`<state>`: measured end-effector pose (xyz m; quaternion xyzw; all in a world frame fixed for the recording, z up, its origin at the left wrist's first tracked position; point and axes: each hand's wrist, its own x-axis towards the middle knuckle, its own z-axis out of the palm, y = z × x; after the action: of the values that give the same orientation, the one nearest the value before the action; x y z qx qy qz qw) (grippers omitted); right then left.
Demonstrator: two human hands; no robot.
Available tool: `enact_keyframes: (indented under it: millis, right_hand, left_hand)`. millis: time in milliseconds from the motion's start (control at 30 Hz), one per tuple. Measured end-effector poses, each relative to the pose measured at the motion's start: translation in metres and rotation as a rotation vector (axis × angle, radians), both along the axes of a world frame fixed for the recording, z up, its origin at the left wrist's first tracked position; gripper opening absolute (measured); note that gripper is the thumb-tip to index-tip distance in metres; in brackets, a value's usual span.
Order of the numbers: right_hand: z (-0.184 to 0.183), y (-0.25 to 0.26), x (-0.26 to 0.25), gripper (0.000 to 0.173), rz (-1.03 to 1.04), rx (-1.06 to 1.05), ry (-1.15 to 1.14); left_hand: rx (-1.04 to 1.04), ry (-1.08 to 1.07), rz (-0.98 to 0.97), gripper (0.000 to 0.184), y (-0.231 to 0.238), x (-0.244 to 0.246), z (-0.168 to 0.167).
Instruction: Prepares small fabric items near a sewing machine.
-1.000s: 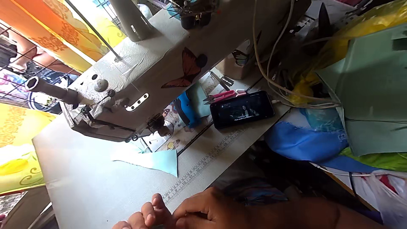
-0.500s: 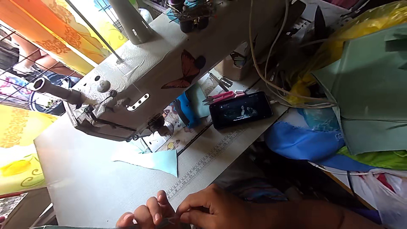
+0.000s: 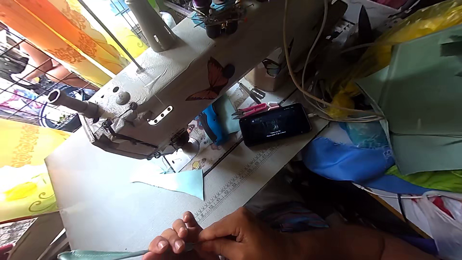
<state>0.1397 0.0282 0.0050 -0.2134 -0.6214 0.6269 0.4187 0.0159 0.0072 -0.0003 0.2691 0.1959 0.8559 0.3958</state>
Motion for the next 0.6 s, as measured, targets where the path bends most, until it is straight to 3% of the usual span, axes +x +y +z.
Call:
enact_keyframes:
  millis: [67, 167, 267, 400, 600]
  right_hand:
    - [-0.004, 0.003, 0.000, 0.019, -0.027, 0.053, -0.072]
    - [-0.013, 0.012, 0.006, 0.018, -0.153, 0.292, -0.294]
    - [-0.025, 0.024, 0.023, 0.023, -0.307, 0.466, -0.523]
    - [-0.030, 0.048, 0.058, 0.027, -0.604, 0.509, -0.741]
    - [-0.026, 0.082, 0.109, 0.028, -0.906, 0.547, -0.924]
  left_hand:
    - [-0.083, 0.085, 0.003, 0.034, 0.001, 0.001, -0.007]
    - [-0.248, 0.205, 0.022, 0.030, 0.001, 0.005, -0.026]
    - [-0.326, 0.239, 0.149, 0.034, 0.004, -0.001, -0.042]
    - [-0.340, 0.396, 0.342, 0.036, 0.006, -0.015, -0.047]
    - [-0.357, 0.459, 0.382, 0.031, 0.013, -0.012, -0.057]
